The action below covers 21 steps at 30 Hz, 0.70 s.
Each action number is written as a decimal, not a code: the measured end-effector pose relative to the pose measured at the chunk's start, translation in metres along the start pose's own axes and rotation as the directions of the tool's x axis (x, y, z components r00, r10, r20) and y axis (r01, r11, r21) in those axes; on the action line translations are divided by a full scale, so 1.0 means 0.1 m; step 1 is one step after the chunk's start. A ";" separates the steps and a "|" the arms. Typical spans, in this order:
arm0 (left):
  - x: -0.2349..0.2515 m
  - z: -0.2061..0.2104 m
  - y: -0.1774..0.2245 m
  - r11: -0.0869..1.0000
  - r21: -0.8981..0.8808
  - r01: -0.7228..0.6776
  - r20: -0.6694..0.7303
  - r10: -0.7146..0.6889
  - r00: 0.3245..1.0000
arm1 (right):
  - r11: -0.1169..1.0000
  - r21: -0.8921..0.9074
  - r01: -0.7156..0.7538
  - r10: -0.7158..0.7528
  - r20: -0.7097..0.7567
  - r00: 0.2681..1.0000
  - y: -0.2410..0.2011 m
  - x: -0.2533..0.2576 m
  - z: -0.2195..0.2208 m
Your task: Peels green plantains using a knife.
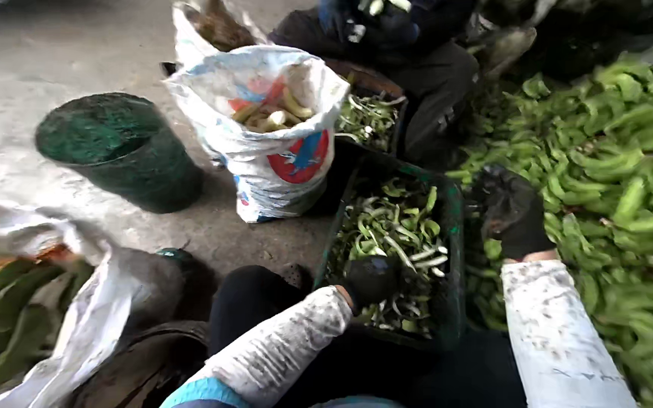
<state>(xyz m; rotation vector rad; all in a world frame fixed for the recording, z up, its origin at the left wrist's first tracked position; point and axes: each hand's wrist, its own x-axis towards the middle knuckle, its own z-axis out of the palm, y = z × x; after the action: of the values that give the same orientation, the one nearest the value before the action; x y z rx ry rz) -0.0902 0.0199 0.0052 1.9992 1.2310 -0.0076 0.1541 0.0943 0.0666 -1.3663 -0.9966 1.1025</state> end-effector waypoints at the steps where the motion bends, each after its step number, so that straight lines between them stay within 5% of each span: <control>1: 0.00 0.00 -0.02 0.999 -0.012 0.031 -0.019 -0.032 0.999 | 0.999 -0.016 -0.028 0.026 -0.116 0.993 0.10 -0.11 -0.39; 5: 0.21 0.22 -0.28 0.995 0.086 -0.055 -0.245 0.075 0.967 | 0.997 0.039 -0.062 0.073 -0.518 0.852 0.64 -1.12 -2.00; 8: 0.29 0.18 -0.22 0.986 0.167 -0.027 -0.197 0.060 0.979 | 0.991 0.101 -0.087 0.133 -0.781 0.611 1.18 -2.10 -2.79; 13: 0.60 0.35 -0.46 0.998 0.038 0.055 -0.179 -0.047 0.983 | 0.757 -0.005 -0.654 0.302 -0.884 0.356 2.38 -3.66 -3.29; 16: 0.62 0.45 -0.17 0.993 0.029 0.112 -0.177 -0.105 0.979 | 0.710 0.276 -0.648 0.522 -0.825 0.219 2.94 -3.97 -3.21; 18: 0.59 0.56 0.06 0.992 -0.057 0.113 -0.191 -0.122 0.974 | 0.663 0.282 -0.693 0.552 -0.810 0.198 3.18 -3.96 -3.16; 21: 0.54 0.70 0.38 0.989 -0.121 0.083 -0.178 -0.104 0.978 | 0.450 -0.078 -0.890 0.506 -0.799 0.325 3.27 -3.73 -3.17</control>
<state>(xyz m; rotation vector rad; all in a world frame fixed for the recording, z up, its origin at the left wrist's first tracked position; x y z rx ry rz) -0.0063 0.0092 -0.0411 1.8750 1.4098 0.2009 0.3756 -0.3660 -0.2260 -2.6238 0.0254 0.7790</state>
